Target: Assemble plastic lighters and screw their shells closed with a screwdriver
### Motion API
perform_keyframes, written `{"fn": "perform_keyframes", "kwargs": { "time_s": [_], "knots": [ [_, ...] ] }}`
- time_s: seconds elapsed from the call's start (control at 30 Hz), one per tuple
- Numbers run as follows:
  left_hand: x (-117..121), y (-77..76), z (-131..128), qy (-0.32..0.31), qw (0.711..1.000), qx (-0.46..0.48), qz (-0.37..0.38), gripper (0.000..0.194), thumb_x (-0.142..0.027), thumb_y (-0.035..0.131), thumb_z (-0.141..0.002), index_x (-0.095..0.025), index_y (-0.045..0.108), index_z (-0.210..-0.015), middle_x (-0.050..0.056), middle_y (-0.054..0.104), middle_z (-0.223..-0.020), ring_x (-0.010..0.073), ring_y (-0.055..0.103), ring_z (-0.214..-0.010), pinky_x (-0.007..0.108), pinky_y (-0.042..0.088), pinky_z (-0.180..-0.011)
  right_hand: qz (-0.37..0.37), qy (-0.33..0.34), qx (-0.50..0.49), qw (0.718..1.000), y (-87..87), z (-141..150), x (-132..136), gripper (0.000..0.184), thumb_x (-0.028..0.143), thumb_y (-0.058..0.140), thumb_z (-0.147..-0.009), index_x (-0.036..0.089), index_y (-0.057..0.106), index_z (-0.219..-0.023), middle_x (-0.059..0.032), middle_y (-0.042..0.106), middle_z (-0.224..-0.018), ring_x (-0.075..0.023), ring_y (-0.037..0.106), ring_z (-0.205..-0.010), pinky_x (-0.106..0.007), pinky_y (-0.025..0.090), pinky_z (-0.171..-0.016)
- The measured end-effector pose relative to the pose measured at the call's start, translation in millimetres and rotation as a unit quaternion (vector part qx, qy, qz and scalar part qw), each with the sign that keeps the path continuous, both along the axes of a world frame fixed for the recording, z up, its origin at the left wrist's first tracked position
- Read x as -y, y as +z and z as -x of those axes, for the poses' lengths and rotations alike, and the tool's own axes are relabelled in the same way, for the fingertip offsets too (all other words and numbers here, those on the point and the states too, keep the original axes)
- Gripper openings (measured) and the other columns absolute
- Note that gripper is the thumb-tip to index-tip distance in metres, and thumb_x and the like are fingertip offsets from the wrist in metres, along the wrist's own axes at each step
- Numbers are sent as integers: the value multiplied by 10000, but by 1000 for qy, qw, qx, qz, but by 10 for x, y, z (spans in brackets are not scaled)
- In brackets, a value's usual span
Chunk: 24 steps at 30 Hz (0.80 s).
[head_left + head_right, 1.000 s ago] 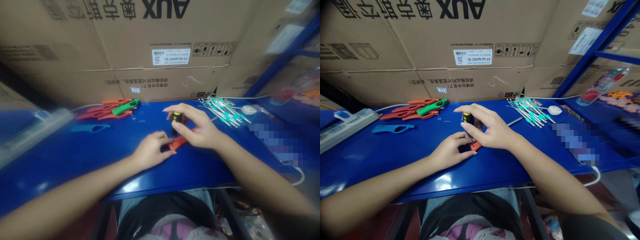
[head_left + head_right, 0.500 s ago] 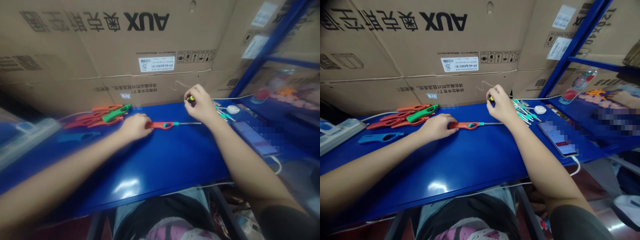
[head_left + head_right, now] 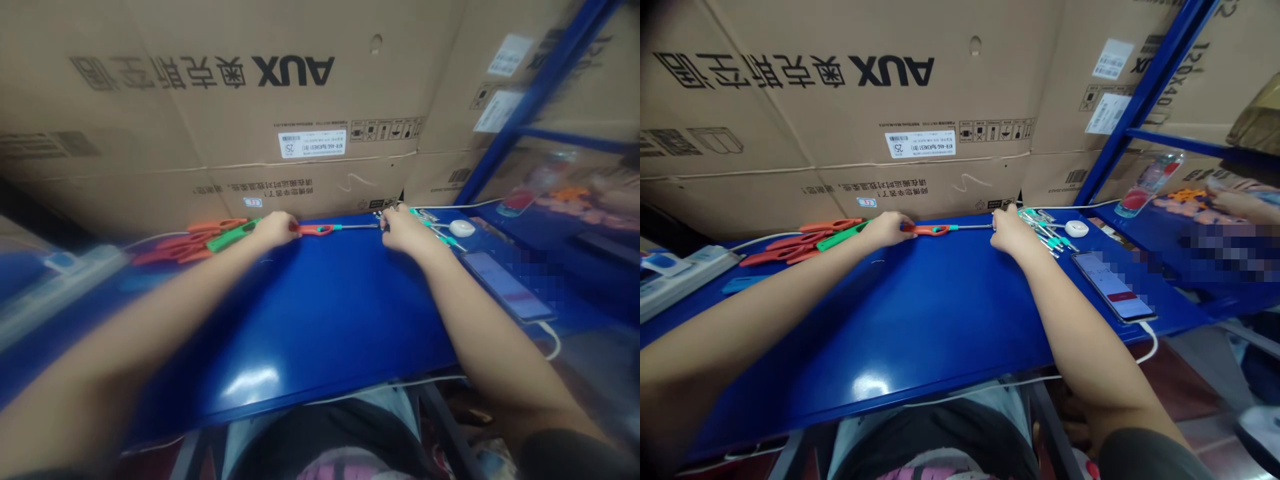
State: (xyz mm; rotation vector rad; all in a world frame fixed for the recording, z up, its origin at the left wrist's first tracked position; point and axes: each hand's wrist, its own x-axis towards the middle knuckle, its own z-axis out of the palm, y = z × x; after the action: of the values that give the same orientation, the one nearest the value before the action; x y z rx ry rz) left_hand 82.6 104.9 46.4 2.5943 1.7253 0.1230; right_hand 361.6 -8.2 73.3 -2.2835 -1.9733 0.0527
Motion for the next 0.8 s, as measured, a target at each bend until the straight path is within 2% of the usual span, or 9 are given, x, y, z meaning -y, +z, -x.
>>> {"fn": "perform_keyframes", "kwargs": {
  "time_s": [0.1,0.2,0.37,0.5,0.63,0.7,0.8],
  "knots": [
    [-59,-6,-2,8,1000,7,0,388,-416,693,-823,-242,748,-1167,72,740,-1198,263,692,-1060,301,540,-857,47,-13,21,999,19,28,17,336,107,594,-794,179,617,-1121,-150,524,-1213,-222,637,-867,-311,482,-731],
    [-106,-11,19,17,1000,10,-1,369,-425,703,-806,-256,759,-1129,60,758,-1144,248,701,-1025,282,541,-831,85,-9,29,996,24,31,10,363,78,627,-753,154,644,-1108,-163,608,-1132,-268,654,-947,-321,490,-739],
    [-140,-39,95,27,999,17,-9,344,-422,669,-800,-236,774,-1070,85,768,-1076,267,713,-971,315,552,-798,143,7,39,989,17,8,5,350,56,650,-715,157,696,-1047,-146,702,-1004,-277,682,-913,-321,492,-704],
    [-157,-69,152,22,999,32,-25,339,-385,657,-794,-224,770,-1070,100,759,-1087,269,708,-988,331,553,-845,139,13,41,989,-31,-11,-32,357,64,645,-717,158,697,-1057,-159,705,-1058,-285,687,-939,-321,490,-709],
    [-122,-59,184,15,998,42,-44,336,-367,649,-798,-201,759,-1069,116,740,-1100,273,696,-1018,342,550,-887,91,35,29,995,-78,-38,-96,399,78,588,-763,170,655,-1145,-158,659,-1220,-267,658,-1057,-300,485,-775],
    [-41,-37,201,16,997,47,-60,337,-353,637,-804,-196,746,-1081,119,722,-1132,276,687,-1041,347,547,-900,84,51,21,995,-80,-49,-105,403,79,584,-756,192,649,-1137,-125,673,-1201,-235,657,-1047,-272,482,-780],
    [172,-10,256,18,995,55,-86,325,-358,593,-836,-197,732,-1082,121,702,-1173,300,671,-1082,374,547,-900,111,52,22,992,-66,-57,-81,389,85,618,-705,205,659,-1073,-95,714,-1060,-230,675,-937,-274,480,-716]
  ]
}}
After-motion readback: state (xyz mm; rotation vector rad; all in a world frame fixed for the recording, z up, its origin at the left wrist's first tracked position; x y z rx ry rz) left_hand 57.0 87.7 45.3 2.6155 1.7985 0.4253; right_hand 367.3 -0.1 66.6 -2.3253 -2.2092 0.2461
